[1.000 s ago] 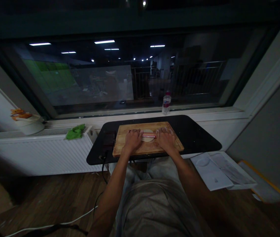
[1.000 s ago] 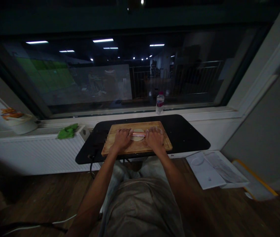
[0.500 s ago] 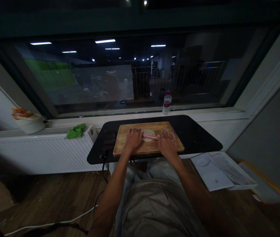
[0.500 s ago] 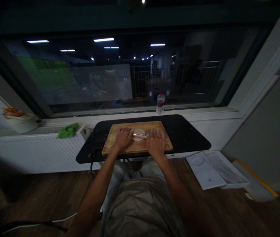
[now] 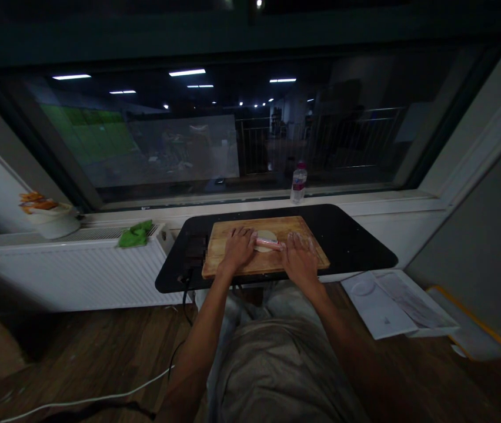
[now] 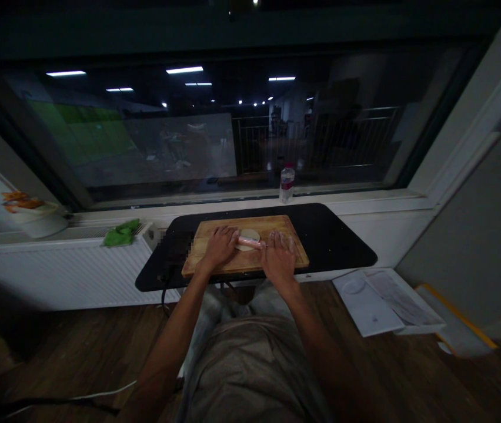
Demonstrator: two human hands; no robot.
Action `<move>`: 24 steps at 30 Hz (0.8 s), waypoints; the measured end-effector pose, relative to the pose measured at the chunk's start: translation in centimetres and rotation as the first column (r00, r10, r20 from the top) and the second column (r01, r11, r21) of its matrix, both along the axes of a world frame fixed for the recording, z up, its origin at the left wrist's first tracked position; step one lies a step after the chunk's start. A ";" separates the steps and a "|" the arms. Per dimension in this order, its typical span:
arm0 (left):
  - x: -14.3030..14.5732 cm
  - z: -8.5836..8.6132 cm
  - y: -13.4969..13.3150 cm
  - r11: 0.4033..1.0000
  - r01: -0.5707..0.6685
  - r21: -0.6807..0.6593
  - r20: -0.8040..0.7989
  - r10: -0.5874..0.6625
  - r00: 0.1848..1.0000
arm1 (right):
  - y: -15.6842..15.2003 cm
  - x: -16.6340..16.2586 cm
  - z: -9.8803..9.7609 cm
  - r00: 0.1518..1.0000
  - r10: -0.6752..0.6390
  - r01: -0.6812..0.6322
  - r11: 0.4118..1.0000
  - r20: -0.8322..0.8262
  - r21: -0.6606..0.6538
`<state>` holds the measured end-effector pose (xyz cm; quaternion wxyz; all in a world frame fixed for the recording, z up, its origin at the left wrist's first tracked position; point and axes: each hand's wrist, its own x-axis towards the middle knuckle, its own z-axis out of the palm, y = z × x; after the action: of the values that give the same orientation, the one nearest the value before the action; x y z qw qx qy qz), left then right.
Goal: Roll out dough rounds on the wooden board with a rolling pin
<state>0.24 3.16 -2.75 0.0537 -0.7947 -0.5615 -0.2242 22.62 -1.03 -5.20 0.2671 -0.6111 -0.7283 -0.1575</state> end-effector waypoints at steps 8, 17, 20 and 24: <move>0.2 -0.8 0.1 0.997 -0.046 0.055 0.012 0.046 0.999 | 2.4 0.6 1.9 0.999 0.000 0.007 0.989 0.049 -0.147; 0.2 -0.7 0.1 0.995 -0.053 0.080 -0.033 0.056 0.998 | 5.5 0.3 4.2 0.999 -0.022 0.034 0.958 0.046 -0.283; 0.2 -0.7 0.3 0.995 -0.068 0.077 -0.043 0.071 0.997 | 6.2 0.1 4.9 0.998 -0.037 0.050 0.946 0.047 -0.319; 0.1 -0.7 0.5 0.994 -0.070 0.079 -0.056 0.075 0.996 | 7.5 -0.1 5.8 0.998 -0.025 0.046 0.924 0.059 -0.380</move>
<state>0.38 3.64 -3.45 0.1089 -0.7774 -0.5791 -0.2199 22.49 6.45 0.64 0.1209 -0.6600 -0.7407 -0.0341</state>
